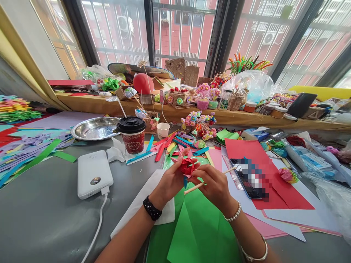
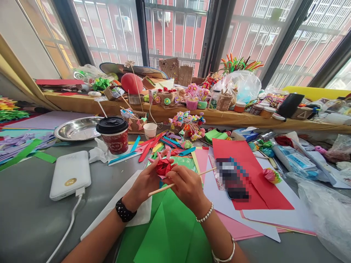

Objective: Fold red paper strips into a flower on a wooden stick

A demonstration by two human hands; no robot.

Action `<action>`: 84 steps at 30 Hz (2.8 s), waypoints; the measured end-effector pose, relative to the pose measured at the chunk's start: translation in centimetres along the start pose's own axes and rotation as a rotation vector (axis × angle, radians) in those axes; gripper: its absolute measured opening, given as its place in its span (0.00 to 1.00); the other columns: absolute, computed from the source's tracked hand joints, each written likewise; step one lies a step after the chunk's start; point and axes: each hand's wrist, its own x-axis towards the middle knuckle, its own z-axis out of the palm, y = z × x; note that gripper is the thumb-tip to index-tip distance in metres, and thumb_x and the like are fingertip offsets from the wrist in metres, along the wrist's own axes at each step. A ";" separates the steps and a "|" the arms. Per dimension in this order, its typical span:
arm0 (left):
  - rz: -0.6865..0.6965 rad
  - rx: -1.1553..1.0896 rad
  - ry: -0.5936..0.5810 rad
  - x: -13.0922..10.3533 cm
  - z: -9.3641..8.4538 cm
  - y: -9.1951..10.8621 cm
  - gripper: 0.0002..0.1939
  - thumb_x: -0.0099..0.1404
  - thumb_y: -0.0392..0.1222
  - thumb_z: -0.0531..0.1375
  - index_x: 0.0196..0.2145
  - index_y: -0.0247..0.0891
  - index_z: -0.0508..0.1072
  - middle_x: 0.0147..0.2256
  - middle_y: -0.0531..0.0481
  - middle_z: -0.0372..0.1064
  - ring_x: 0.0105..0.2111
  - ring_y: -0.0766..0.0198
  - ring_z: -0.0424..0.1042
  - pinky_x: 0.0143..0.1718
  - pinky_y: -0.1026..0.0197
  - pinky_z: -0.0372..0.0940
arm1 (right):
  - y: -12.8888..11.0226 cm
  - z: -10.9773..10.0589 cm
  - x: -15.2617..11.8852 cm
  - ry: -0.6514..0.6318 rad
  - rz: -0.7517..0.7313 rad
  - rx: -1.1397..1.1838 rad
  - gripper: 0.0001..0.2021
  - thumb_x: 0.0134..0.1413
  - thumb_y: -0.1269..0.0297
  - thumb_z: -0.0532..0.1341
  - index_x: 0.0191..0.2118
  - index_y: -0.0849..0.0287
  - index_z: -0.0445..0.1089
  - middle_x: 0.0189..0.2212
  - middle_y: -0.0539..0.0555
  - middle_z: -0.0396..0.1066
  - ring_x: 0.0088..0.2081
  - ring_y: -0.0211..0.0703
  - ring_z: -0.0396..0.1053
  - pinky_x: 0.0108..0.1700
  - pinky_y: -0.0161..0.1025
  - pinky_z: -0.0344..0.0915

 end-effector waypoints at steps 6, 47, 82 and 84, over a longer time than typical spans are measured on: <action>0.008 0.037 0.058 -0.1 0.1 -0.2 0.20 0.61 0.39 0.51 0.52 0.42 0.57 0.34 0.49 0.71 0.37 0.62 0.69 0.36 0.62 0.62 | -0.2 0.3 -0.2 0.005 0.013 -0.007 0.02 0.51 0.69 0.57 0.30 0.60 0.66 0.26 0.52 0.67 0.28 0.36 0.65 0.28 0.31 0.61; 0.084 0.524 0.044 0.3 -0.7 0.2 0.19 0.51 0.51 0.59 0.35 0.35 0.67 0.27 0.51 0.67 0.26 0.68 0.66 0.27 0.68 0.60 | 1.6 -0.8 0.2 -0.210 0.234 0.170 0.21 0.44 0.57 0.61 0.46 0.53 0.62 0.37 0.54 0.66 0.37 0.41 0.66 0.36 0.36 0.65; 0.179 0.909 -0.125 -0.7 -0.6 2.8 0.34 0.47 0.34 0.63 0.52 0.46 0.57 0.40 0.47 0.67 0.34 0.61 0.70 0.35 0.60 0.64 | 2.0 -1.3 0.1 -0.206 0.348 0.197 0.14 0.48 0.65 0.58 0.43 0.58 0.64 0.34 0.54 0.70 0.35 0.42 0.68 0.32 0.35 0.67; 0.166 1.007 -0.132 -0.8 -0.6 2.7 0.28 0.49 0.35 0.62 0.48 0.43 0.63 0.40 0.45 0.67 0.35 0.60 0.70 0.37 0.59 0.65 | 2.0 -1.3 0.1 -0.229 0.351 0.218 0.14 0.48 0.66 0.58 0.43 0.58 0.64 0.34 0.54 0.71 0.31 0.40 0.68 0.29 0.33 0.67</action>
